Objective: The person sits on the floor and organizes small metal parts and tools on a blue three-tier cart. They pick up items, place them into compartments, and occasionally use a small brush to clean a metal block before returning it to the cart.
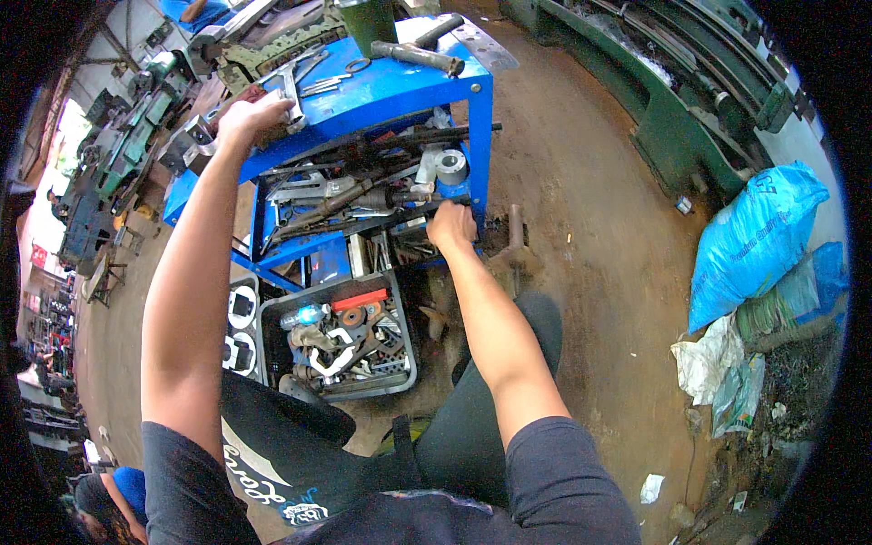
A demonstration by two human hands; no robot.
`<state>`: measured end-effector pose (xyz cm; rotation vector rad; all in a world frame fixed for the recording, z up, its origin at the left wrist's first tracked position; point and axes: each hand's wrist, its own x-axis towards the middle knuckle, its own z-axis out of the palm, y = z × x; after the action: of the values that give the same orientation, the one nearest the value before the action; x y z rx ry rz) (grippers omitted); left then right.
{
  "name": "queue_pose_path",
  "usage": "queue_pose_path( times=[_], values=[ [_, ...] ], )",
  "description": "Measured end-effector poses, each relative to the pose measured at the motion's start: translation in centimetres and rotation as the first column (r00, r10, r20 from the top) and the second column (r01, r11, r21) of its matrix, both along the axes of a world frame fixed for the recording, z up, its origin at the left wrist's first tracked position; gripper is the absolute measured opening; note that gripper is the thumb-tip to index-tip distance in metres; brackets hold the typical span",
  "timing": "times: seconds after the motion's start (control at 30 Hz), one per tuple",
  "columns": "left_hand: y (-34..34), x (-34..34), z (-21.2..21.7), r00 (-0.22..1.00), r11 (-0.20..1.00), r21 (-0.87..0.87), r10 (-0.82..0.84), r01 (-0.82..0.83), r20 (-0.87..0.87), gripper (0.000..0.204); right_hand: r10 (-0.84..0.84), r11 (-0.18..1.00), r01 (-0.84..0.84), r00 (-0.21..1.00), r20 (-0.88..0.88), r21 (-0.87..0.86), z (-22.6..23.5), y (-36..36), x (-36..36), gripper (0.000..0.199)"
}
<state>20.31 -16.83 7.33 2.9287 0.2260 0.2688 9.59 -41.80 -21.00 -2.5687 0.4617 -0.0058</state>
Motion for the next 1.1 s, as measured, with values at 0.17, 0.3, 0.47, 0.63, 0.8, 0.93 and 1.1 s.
queue_pose_path(
  times=[0.17,0.3,0.47,0.63,0.8,0.93,1.1],
  values=[
    [-0.2,-1.1,1.0,0.992,0.99,-0.08,0.115,-0.119,-0.05,0.073,0.067,0.976,-0.091,0.99,-0.124,-0.198,-2.6,0.3,1.3,0.025],
    [0.8,-1.6,0.9,0.994,0.992,-0.08,0.097,-0.102,-0.058,0.079,0.056,0.967,-0.066,0.997,-0.047,-0.246,-3.3,-0.2,1.4,0.021],
    [1.7,-1.6,0.1,0.991,0.993,-0.009,0.114,-0.114,0.075,0.078,0.012,0.974,0.004,0.997,0.071,-0.225,-2.5,-0.5,0.9,0.025],
    [5.3,-4.2,-0.4,0.993,0.976,-0.215,0.001,0.025,0.118,0.077,-0.002,0.981,0.008,0.999,0.035,-0.193,-1.9,-2.6,1.0,0.025],
    [6.7,-10.2,-3.1,0.881,0.791,-0.569,0.084,0.225,0.466,0.064,-0.032,0.948,0.061,0.995,0.095,-0.312,-4.9,0.6,-0.6,0.026],
    [6.7,-17.0,-6.7,0.904,0.348,-0.881,0.166,0.32,0.394,0.047,0.194,0.906,-0.208,0.978,-0.076,-0.368,-5.1,1.2,-1.1,0.024],
    [5.2,-19.9,-15.2,0.995,-0.175,-0.985,0.096,0.013,-0.004,0.038,0.228,0.973,-0.222,0.963,0.147,-0.057,-0.7,0.3,-0.7,0.019]
  ],
)
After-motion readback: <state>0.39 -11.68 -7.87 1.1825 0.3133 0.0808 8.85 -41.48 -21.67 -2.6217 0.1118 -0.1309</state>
